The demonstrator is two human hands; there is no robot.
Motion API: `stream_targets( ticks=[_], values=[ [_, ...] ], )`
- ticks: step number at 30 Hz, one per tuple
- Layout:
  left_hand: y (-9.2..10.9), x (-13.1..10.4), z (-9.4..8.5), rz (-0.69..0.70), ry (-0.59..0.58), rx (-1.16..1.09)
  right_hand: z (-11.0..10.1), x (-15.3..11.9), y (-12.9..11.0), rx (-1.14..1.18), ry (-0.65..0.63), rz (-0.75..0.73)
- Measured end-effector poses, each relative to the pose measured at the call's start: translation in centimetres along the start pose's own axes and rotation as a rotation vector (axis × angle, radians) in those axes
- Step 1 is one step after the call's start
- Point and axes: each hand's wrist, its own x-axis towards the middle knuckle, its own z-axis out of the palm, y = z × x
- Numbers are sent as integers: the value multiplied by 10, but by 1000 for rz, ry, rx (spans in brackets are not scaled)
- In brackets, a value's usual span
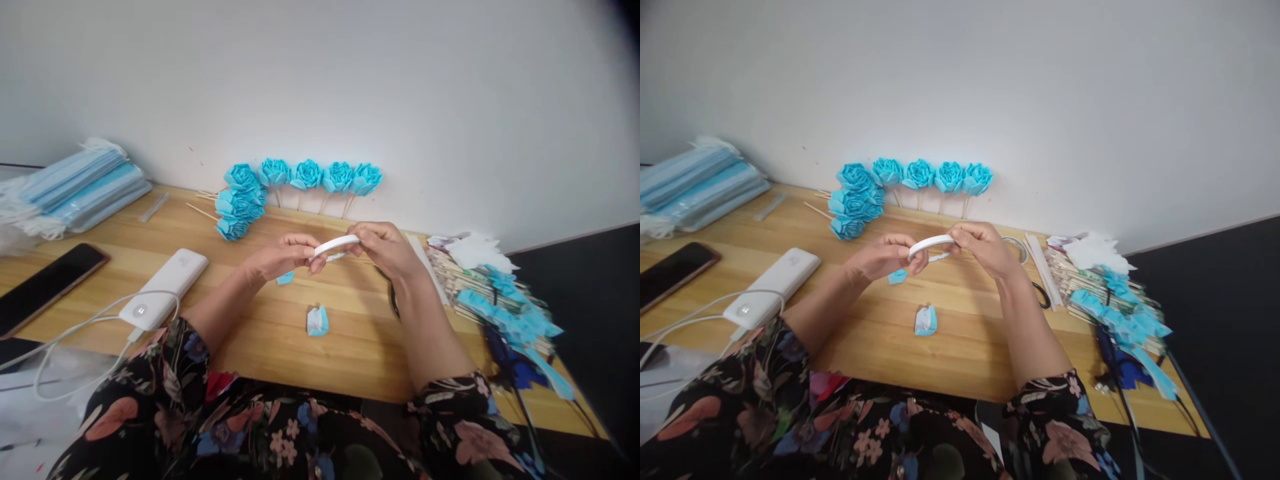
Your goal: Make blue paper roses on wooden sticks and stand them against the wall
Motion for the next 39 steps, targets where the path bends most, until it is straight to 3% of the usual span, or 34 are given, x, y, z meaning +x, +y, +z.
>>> stream_targets(
  ticks=[9,13,16,19,21,25,29,32,36,39],
  values=[
    [-2,1,-2,-126,73,93,8,-3,-24,-415,-68,2],
    [-3,4,-3,-118,111,164,15,-3,-26,-544,-47,11],
    [-7,8,-2,37,291,163,19,-1,-19,-554,73,22],
    [-11,13,-2,246,625,137,26,3,-8,-456,315,-9],
    [-14,14,-1,263,742,188,34,6,1,-363,417,-44],
    [-19,14,2,184,655,321,53,11,13,-324,383,-64],
    [-20,14,2,207,581,245,62,8,9,-471,290,-80],
    [-18,13,0,210,534,191,53,2,-7,-653,316,-88],
    [-15,10,2,169,409,310,32,-4,-25,-732,519,-201],
    [-13,7,6,121,339,407,18,-3,-22,-680,427,-220]
  ],
)
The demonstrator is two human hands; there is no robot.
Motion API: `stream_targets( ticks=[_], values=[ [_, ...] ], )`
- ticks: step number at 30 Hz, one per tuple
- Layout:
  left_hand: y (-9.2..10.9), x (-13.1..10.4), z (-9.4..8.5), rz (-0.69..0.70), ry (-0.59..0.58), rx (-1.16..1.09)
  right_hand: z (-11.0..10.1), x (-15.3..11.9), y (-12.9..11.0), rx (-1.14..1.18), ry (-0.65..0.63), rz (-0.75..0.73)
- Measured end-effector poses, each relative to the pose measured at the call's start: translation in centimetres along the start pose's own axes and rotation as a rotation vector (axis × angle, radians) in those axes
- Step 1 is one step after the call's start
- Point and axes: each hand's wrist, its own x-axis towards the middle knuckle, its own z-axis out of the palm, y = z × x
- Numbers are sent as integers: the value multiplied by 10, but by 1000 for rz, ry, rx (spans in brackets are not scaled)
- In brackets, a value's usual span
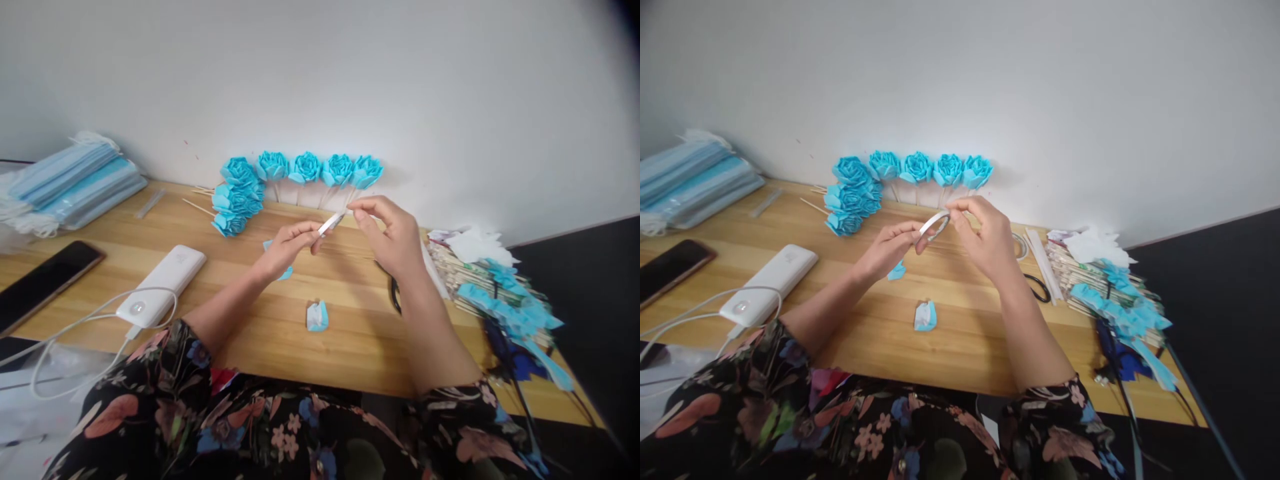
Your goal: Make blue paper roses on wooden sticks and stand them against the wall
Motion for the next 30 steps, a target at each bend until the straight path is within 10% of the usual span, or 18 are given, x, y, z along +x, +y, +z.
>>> stream_targets(
  ticks=[8,30],
  values=[
    [7,-5,0,-27,-189,9,-6,3,24,229,-512,133],
    [19,-8,-3,-34,-181,68,-12,3,10,262,-529,104]
  ],
)
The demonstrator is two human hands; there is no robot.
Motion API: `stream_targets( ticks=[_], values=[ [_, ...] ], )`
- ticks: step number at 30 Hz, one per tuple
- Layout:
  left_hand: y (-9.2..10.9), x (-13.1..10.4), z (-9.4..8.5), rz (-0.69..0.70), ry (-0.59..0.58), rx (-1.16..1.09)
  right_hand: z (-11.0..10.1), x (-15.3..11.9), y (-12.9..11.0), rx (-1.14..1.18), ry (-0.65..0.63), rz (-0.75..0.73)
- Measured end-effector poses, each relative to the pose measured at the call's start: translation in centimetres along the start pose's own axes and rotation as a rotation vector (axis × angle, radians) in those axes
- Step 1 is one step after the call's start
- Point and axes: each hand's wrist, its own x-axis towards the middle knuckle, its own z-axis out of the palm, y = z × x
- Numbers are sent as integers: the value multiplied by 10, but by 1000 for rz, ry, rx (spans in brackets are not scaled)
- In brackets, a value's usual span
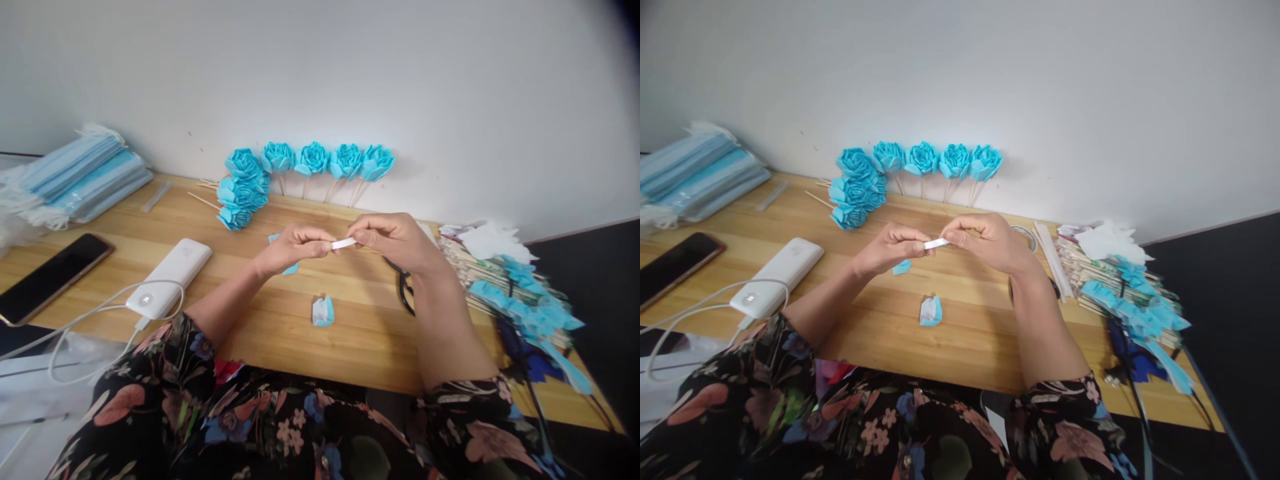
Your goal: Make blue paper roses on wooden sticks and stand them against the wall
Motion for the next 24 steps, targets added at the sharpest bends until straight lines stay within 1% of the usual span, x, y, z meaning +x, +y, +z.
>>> stream_targets(
  ticks=[5,9,13,16,20,24],
  values=[
    [5,-1,-1,28,-28,23,1,0,-3,16,9,-2],
    [8,0,-1,32,-25,47,1,-1,-4,7,20,-1],
    [12,0,-1,15,-50,15,0,-1,-4,2,8,-28],
    [14,0,0,7,-48,-15,1,0,-6,-3,0,-50],
    [9,1,1,-8,4,-34,3,-1,-11,-25,31,-57],
    [0,1,2,44,31,-68,4,-3,-18,-60,108,-55]
  ],
)
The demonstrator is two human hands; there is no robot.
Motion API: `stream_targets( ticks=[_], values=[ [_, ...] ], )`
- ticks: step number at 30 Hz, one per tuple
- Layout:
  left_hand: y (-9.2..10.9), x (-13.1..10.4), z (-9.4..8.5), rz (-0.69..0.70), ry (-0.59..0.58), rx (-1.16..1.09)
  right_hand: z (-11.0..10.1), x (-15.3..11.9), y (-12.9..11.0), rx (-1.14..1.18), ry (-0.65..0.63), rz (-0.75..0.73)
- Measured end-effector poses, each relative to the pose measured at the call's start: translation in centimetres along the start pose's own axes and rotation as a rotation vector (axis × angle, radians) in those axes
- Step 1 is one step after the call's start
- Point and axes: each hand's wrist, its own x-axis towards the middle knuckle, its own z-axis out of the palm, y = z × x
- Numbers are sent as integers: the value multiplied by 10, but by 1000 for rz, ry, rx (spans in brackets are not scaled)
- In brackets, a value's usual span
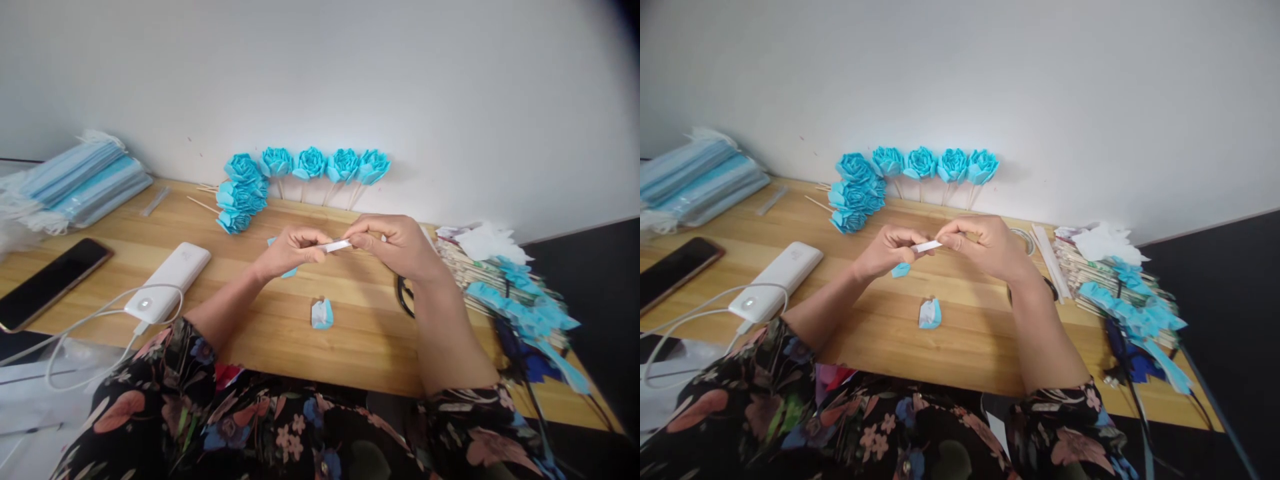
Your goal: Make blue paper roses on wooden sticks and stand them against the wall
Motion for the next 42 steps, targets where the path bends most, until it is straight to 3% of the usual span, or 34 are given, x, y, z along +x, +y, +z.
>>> stream_targets(
  ticks=[2,5,8,15,22,28,30,34,38,42],
  values=[
    [-4,1,0,73,43,-27,-1,-2,-3,-26,50,-2],
    [-8,3,-1,247,223,-67,-2,-8,-5,-79,132,-16],
    [-6,5,-1,318,345,46,2,-15,-3,-180,256,-92],
    [3,3,10,221,287,331,17,-29,9,-396,379,-222],
    [-2,5,11,278,276,429,28,-31,18,-489,435,-298],
    [-5,4,8,406,245,519,34,-33,37,-509,488,-352],
    [-6,4,7,367,200,471,37,-31,42,-500,492,-351],
    [-9,6,4,136,111,217,42,-27,46,-498,478,-305],
    [-15,10,-6,-6,265,37,30,-45,49,-539,419,-187],
    [-13,14,-14,-47,388,-42,7,-102,69,-683,351,-20]
  ],
)
